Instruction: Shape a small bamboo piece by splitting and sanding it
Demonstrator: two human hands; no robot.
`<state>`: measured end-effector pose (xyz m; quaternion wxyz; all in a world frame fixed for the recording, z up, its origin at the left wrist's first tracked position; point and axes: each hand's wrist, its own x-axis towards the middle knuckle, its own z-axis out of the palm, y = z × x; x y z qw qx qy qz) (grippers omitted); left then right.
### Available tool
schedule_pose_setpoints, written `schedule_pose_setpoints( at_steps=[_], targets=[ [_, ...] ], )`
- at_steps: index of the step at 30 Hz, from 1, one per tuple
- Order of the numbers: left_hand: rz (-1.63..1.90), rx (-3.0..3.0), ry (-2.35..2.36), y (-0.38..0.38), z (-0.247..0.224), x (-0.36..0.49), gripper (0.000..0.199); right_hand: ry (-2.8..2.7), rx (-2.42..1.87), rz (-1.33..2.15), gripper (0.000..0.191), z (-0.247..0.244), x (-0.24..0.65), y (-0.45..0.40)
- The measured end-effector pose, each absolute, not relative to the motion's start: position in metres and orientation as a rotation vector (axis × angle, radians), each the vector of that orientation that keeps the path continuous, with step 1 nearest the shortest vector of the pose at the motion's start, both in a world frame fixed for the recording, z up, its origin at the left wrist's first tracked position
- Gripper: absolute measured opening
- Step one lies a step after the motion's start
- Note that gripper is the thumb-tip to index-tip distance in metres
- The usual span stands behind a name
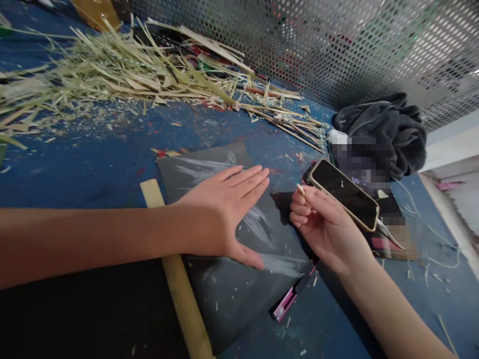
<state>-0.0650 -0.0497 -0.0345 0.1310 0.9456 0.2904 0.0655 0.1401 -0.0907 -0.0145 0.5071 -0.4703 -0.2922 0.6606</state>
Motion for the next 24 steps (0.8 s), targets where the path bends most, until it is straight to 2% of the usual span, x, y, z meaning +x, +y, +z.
schedule_pose_setpoints(
  at_steps=[8,16,20,24],
  targets=[
    [0.296,2.756,0.81,-0.049,-0.038,-0.067,0.121,-0.575,-1.105,1.619,0.013,-0.014,0.139,-0.091],
    [0.242,2.746,0.804,-0.048,-0.035,-0.066,0.121,-0.602,-1.109,1.619,0.011,-0.015,0.14,-0.09],
    [0.221,2.774,0.821,-0.048,-0.034,-0.065,0.122,-0.785,-1.145,1.567,0.031,-0.016,0.138,-0.096],
    [0.213,2.809,0.833,-0.049,-0.033,-0.066,0.121,-1.015,-1.177,1.541,0.012,-0.013,0.133,-0.106]
  ],
)
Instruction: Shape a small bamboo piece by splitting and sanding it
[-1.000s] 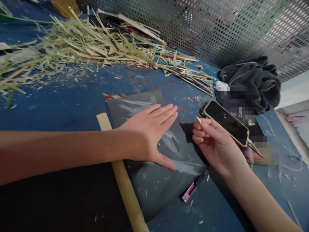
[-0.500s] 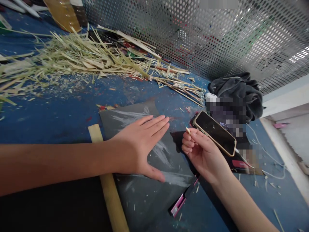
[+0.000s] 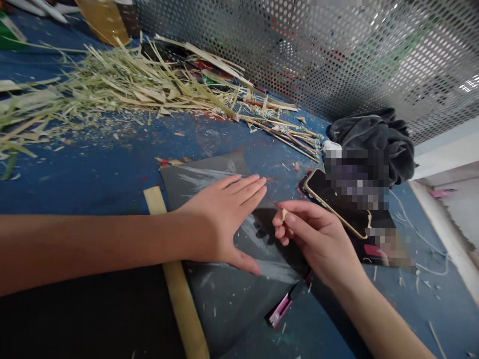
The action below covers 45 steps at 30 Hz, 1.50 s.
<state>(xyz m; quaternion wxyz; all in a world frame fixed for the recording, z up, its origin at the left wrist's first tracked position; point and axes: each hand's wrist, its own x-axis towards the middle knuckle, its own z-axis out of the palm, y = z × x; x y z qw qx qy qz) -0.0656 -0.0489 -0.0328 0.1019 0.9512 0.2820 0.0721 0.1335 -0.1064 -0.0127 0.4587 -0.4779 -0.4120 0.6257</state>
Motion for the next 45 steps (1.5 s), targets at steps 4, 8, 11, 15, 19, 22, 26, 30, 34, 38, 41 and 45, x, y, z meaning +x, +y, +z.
schedule_pose_setpoints(
  at_steps=[4,8,11,15,19,22,26,30,34,38,41,45],
  targets=[
    [0.183,2.806,0.841,-0.049,-0.03,-0.065,0.122,-1.128,-1.354,1.338,0.009,-0.008,0.133,-0.113],
    [0.141,2.797,0.844,-0.05,-0.029,-0.066,0.122,-1.308,-1.479,0.996,0.007,-0.006,0.137,-0.115],
    [0.152,2.805,0.846,-0.05,-0.029,-0.066,0.121,-1.586,-1.457,0.823,0.003,-0.004,0.139,-0.117],
    [0.146,2.806,0.849,-0.05,-0.029,-0.065,0.121,-1.917,-1.473,0.748,0.004,-0.004,0.14,-0.12],
    [0.168,2.819,0.841,-0.051,-0.03,-0.065,0.121,-2.215,-1.34,0.603,0.011,-0.004,0.148,-0.117],
    [0.23,2.835,0.832,-0.052,-0.034,-0.066,0.12,-2.431,-1.188,0.466,0.01,-0.001,0.153,-0.116],
    [0.375,2.847,0.819,-0.053,-0.04,-0.067,0.119,-2.474,-1.316,0.253,0.013,0.0,0.147,-0.127],
    [0.453,2.858,0.796,-0.055,-0.04,-0.068,0.122,-2.469,-1.332,0.129,0.016,-0.003,0.136,-0.136],
    [0.471,2.863,0.752,-0.056,-0.037,-0.068,0.123,-2.469,-1.284,0.094,0.018,-0.004,0.13,-0.137],
    [0.477,2.849,0.761,-0.057,-0.036,-0.068,0.12,-2.449,-1.28,0.082,0.021,-0.005,0.126,-0.139],
    [0.474,2.839,0.761,-0.058,-0.035,-0.07,0.119,-2.444,-1.278,0.071,0.021,-0.005,0.124,-0.138],
    [0.462,2.828,0.732,-0.058,-0.035,-0.07,0.119,-2.456,-1.279,0.077,0.017,-0.002,0.122,-0.135]
  ],
)
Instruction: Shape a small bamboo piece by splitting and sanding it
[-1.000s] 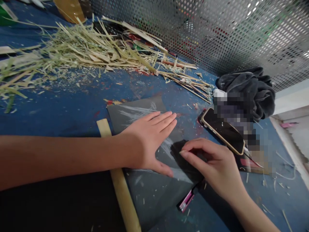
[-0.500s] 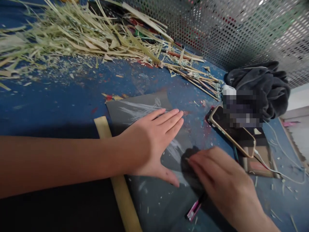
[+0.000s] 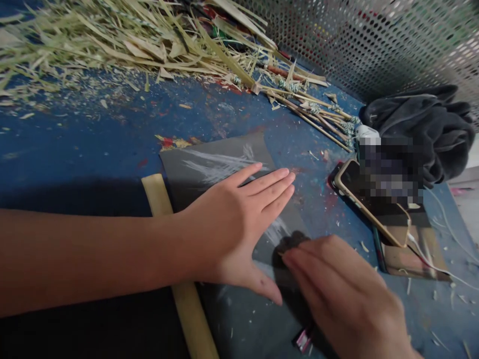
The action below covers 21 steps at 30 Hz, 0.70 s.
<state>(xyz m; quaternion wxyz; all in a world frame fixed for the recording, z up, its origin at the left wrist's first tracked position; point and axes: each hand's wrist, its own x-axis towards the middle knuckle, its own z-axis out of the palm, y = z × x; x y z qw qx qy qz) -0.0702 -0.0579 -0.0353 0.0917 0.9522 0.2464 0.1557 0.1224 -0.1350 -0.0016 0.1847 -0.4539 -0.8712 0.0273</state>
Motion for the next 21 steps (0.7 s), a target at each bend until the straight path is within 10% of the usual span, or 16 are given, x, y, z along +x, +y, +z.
schedule_pose_setpoints(
  at_steps=[21],
  targets=[
    [0.469,2.819,0.773,-0.0616,-0.0371,-0.0674,0.12,-2.461,-1.339,0.022,0.024,0.0,0.1166,-0.1301]
  ],
)
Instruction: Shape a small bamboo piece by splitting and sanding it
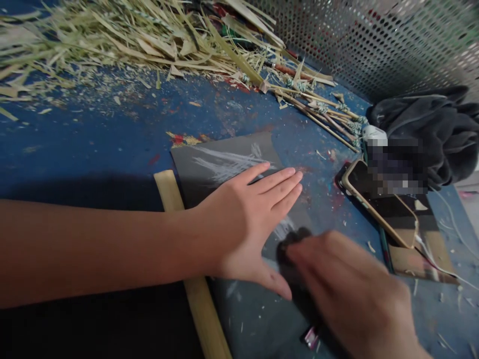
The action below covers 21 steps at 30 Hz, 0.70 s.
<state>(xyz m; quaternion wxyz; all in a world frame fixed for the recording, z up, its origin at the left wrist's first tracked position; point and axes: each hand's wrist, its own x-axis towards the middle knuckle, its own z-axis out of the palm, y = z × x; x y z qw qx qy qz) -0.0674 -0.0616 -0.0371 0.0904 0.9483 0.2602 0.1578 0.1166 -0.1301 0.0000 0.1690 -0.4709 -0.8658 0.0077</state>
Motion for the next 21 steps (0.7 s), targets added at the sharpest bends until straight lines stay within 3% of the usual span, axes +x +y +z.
schedule_pose_setpoints(
  at_steps=[10,14,17,21],
  targets=[
    [0.49,2.809,0.781,-0.062,-0.038,-0.068,0.117,-2.457,-1.324,0.07,0.026,-0.01,0.127,-0.13],
    [0.476,2.809,0.784,-0.063,-0.038,-0.07,0.119,-2.096,-1.631,-0.026,0.008,-0.008,0.148,-0.119],
    [0.434,2.809,0.763,-0.061,-0.037,-0.073,0.117,-1.637,-1.727,0.461,0.006,-0.008,0.157,-0.113],
    [0.483,2.794,0.688,-0.058,-0.036,-0.076,0.113,-1.105,-1.43,1.23,0.013,-0.012,0.151,-0.111]
  ],
)
